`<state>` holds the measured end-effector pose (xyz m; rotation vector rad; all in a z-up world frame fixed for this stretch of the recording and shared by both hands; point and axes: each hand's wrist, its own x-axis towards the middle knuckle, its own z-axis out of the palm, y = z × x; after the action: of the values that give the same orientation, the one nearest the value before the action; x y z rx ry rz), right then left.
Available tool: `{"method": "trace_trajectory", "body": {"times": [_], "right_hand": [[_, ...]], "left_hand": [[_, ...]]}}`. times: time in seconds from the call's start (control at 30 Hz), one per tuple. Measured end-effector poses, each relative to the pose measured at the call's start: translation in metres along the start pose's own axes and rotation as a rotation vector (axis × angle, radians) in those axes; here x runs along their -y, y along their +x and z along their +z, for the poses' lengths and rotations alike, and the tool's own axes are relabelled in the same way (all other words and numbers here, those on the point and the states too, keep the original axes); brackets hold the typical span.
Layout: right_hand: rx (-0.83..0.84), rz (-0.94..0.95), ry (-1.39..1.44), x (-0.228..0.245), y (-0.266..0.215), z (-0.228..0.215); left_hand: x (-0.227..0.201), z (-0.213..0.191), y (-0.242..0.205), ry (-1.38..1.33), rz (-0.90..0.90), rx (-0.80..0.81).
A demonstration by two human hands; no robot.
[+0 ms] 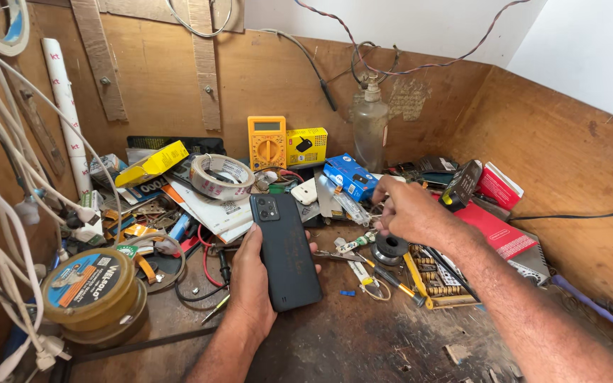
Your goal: The person uses a small metal tool to pry open the back cover of a smartphone. They carefully work the tool along the edges to separate the cover from the main body. The back cover is removed, revealing the internal components including the battery and circuit board.
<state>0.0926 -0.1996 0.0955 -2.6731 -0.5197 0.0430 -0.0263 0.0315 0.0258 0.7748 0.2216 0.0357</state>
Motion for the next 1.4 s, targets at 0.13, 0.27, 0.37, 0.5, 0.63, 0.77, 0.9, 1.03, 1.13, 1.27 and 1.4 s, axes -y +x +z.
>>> {"method": "trace_trajectory", "body": {"times": [0.13,0.27,0.37,0.5,0.63,0.77,0.9,1.03,1.13,1.27,1.4], "right_hand": [[-0.128,-0.033,-0.094,0.012,-0.008,-0.006],[-0.297,-0.040,0.000,0.018,-0.018,0.008],[-0.376,-0.066,0.227,0.029,-0.028,0.031],[-0.324,0.055,0.529,0.041,-0.043,0.062],[-0.339,-0.023,0.819,0.049,-0.050,0.082],[-0.342,-0.065,1.036,0.051,-0.052,0.092],[-0.378,-0.055,1.150,0.050,-0.053,0.099],[-0.440,-0.057,1.212,0.049,-0.053,0.102],[-0.468,-0.039,1.212,0.046,-0.054,0.104],[-0.495,-0.030,1.237,0.043,-0.056,0.106],[-0.560,-0.012,1.242,0.040,-0.058,0.108]], "left_hand": [[0.004,-0.006,0.006,-0.061,-0.026,0.039],[0.009,-0.014,0.014,-0.171,-0.067,0.108],[0.012,-0.020,0.016,-0.211,-0.047,0.203],[0.011,-0.024,0.016,-0.205,-0.029,0.238],[0.010,-0.023,0.014,-0.138,0.040,0.225],[0.011,-0.021,0.012,-0.052,0.055,0.224],[0.012,-0.016,0.010,0.036,0.066,0.178],[0.010,-0.012,0.007,0.070,0.087,0.169],[0.010,-0.009,0.007,0.082,0.082,0.133],[0.009,-0.010,0.007,0.087,0.079,0.106],[0.007,-0.012,0.008,-0.108,-0.049,0.131]]}}
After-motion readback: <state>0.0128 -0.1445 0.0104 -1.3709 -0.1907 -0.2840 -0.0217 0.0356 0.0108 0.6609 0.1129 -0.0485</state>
